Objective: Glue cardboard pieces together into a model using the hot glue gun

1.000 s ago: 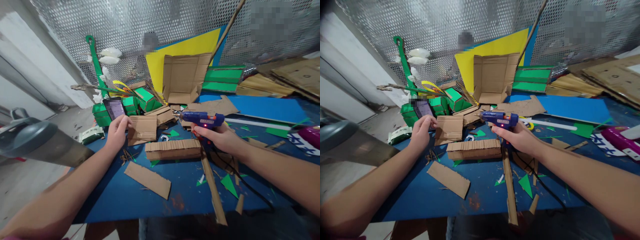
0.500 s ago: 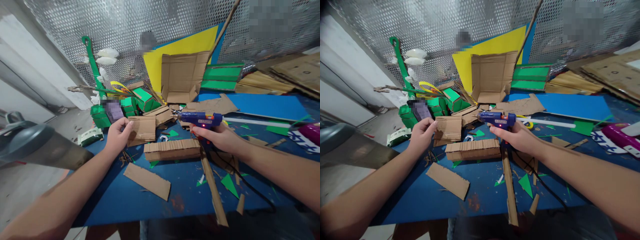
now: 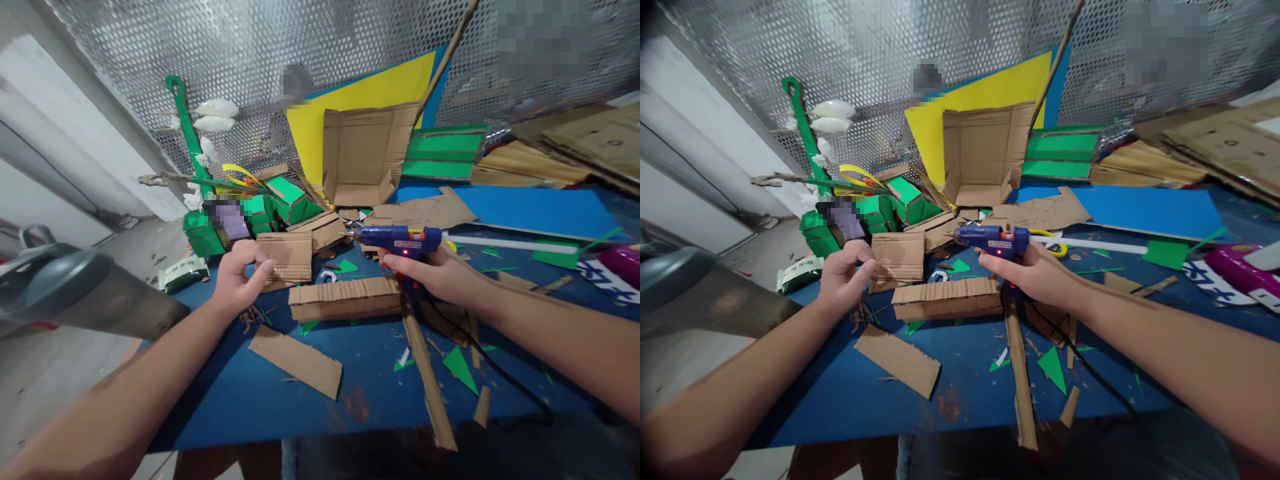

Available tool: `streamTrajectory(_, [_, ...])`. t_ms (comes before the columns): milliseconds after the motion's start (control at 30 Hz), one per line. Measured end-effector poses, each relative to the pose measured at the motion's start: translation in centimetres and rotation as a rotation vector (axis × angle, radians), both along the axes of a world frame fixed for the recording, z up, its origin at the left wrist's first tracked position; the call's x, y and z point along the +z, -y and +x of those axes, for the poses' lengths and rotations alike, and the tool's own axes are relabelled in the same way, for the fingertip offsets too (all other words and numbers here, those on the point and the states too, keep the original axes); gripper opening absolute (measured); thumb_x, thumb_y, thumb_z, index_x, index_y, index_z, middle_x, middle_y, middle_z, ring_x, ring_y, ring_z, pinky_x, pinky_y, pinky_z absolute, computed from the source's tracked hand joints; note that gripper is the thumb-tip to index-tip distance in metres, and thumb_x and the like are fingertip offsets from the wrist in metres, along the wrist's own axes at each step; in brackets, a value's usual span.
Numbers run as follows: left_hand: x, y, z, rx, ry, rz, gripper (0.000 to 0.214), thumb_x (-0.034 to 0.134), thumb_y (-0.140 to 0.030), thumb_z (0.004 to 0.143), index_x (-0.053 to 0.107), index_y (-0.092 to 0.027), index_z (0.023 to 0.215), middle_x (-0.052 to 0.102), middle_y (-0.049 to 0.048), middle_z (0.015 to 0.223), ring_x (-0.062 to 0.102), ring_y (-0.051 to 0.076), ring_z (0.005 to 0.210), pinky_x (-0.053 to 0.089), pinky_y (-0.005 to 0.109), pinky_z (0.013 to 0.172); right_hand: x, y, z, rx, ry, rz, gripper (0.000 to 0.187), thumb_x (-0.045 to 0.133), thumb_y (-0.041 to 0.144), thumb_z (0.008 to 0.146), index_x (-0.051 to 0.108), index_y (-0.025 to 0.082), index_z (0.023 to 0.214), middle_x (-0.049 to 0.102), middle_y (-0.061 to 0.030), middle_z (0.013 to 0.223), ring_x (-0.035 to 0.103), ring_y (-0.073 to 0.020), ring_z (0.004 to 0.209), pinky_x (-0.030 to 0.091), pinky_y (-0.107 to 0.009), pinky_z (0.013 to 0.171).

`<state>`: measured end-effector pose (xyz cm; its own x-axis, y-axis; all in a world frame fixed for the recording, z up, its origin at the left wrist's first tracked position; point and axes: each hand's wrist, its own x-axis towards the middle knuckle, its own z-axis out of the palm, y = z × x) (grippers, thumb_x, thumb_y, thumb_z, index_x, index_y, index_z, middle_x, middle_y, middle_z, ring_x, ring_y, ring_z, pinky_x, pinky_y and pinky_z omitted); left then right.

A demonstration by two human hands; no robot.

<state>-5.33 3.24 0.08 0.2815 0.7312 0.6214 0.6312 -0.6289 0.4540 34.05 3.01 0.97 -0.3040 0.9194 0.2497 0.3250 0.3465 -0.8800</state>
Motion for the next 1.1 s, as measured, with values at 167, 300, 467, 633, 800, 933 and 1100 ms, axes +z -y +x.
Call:
streamTrajectory(167, [0.4, 0.3, 1.0, -0.307, -0.106, -0.193, 0.032, 0.06, -0.045, 0.109, 0.07, -0.024, 0.087, 0.072, 0.0066, 0.08, 0.065, 0.021, 0.075, 0.05, 0.036, 0.075, 0.0, -0.2, 0.0, -0.002, -0.005, -0.016, 0.04, 0.077, 0.066, 0.095, 0.082, 0.027, 0.106, 0.082, -0.0069, 0.102, 0.077, -0.0357, 0.111, 0.06, -0.058, 0.109])
streamTrajectory(300, [1.1, 0.7, 1.6, -0.534, -0.197, -0.266, 0.041, 0.056, -0.058, 0.109, 0.073, -0.023, 0.124, 0.076, 0.0128, 0.108, 0.07, 0.026, 0.095, 0.054, 0.038, 0.084, 0.0, -0.1, 0.0, -0.032, 0.023, -0.008, 0.044, 0.077, 0.068, 0.093, 0.082, 0.026, 0.106, 0.082, -0.0079, 0.103, 0.077, -0.0356, 0.108, 0.059, -0.059, 0.109])
streamTrajectory(467, [1.1, 1.2, 2.0, -0.577, -0.356, -0.307, 0.09, 0.082, -0.076, 0.086, 0.055, -0.027, 0.157, 0.069, 0.0179, 0.148, 0.069, 0.038, 0.131, 0.056, 0.046, 0.109, 0.0, -0.2, 0.0, -0.032, 0.056, 0.017, 0.046, 0.076, 0.069, 0.094, 0.082, 0.025, 0.104, 0.082, -0.0075, 0.099, 0.077, -0.0347, 0.105, 0.06, -0.057, 0.107])
streamTrajectory(633, [0.6, 1.4, 2.1, -0.481, -0.503, -0.302, 0.108, 0.087, -0.069, 0.086, 0.034, -0.032, 0.173, 0.058, 0.0163, 0.166, 0.061, 0.04, 0.149, 0.051, 0.05, 0.122, -0.4, -0.5, 0.1, -0.024, 0.059, 0.026, 0.049, 0.076, 0.072, 0.092, 0.082, 0.024, 0.103, 0.082, -0.0082, 0.097, 0.077, -0.0348, 0.102, 0.061, -0.056, 0.104])
streamTrajectory(800, [0.5, 1.7, 2.0, -0.371, -0.523, -0.341, 0.1, 0.08, -0.057, 0.095, 0.027, -0.032, 0.176, 0.058, 0.015, 0.167, 0.066, 0.038, 0.144, 0.056, 0.048, 0.115, -0.6, -0.7, 0.2, -0.015, 0.044, 0.011, 0.043, 0.078, 0.068, 0.093, 0.082, 0.026, 0.101, 0.082, -0.008, 0.097, 0.077, -0.0333, 0.098, 0.064, -0.055, 0.099])
streamTrajectory(933, [0.3, 1.6, 1.7, -0.361, -0.423, -0.339, 0.095, 0.08, -0.051, 0.094, 0.031, -0.031, 0.174, 0.061, 0.015, 0.164, 0.07, 0.038, 0.138, 0.059, 0.047, 0.111, -0.5, -0.7, 0.2, -0.005, 0.02, 0.021, 0.041, 0.078, 0.065, 0.094, 0.082, 0.026, 0.105, 0.081, -0.0077, 0.095, 0.077, -0.0329, 0.097, 0.064, -0.053, 0.095])
streamTrajectory(1100, [-0.2, 1.2, 1.4, -0.392, -0.316, -0.352, 0.092, 0.08, -0.055, 0.094, 0.039, -0.028, 0.171, 0.072, 0.016, 0.146, 0.075, 0.037, 0.126, 0.063, 0.045, 0.101, -0.5, -0.6, 0.2, -0.043, -0.017, 0.049, 0.041, 0.075, 0.066, 0.096, 0.082, 0.027, 0.107, 0.08, -0.0065, 0.094, 0.077, -0.0336, 0.1, 0.064, -0.051, 0.094])
